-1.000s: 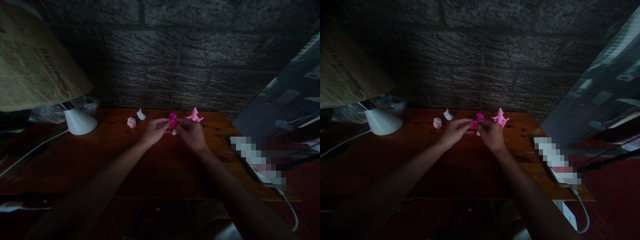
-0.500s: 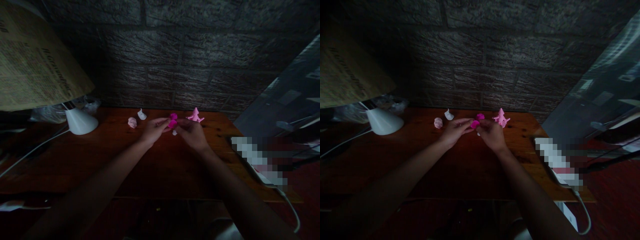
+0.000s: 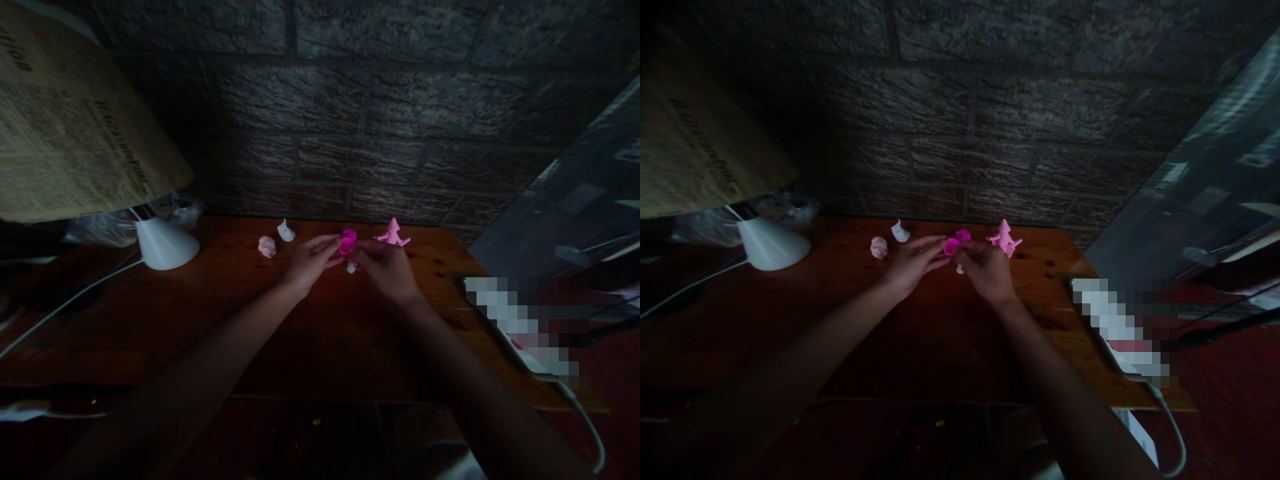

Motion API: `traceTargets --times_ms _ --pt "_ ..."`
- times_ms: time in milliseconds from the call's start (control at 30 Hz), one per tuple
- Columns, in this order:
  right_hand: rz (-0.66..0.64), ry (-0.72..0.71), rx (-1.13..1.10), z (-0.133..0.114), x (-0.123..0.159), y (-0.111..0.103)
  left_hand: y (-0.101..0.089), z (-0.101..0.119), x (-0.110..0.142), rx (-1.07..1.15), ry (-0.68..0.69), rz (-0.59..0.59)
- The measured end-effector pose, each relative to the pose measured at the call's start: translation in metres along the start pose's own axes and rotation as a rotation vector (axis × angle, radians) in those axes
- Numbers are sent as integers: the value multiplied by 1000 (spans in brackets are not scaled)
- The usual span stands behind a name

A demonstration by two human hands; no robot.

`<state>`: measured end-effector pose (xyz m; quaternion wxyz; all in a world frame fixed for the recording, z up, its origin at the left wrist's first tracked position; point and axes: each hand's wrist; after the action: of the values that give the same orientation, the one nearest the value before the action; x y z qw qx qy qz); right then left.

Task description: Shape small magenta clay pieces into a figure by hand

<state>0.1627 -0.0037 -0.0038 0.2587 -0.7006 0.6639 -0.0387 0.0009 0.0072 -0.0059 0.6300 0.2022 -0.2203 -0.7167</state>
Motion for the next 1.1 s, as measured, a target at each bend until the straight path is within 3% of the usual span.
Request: traceTargets --times_ms 100,300,467,767,900,1000,1100 --pt "-1 21 -76 -1 -1 -1 2 3 1 53 -47 31" --pt "-20 212 -211 2 -4 -7 7 5 2 110 -102 65" --pt "40 251 -197 1 -5 -8 8 6 3 125 -98 89" --pt "48 140 -24 -3 -4 -11 5 5 4 89 -98 -1" --pt "100 7 171 6 -6 -15 2 6 2 71 -75 -3" --pt "-45 -122 300 11 -5 -15 1 10 1 60 -74 -5" --pt "-193 -162 434 14 -3 -11 1 13 1 39 -89 7"
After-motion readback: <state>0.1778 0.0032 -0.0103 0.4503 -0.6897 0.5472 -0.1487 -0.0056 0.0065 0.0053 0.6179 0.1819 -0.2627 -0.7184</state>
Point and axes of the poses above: each hand's wrist, its own x-axis away from the middle knuckle, its own y-axis out of the palm, z = x × y, and after that the axes turned 12 degrees about x, right-handed
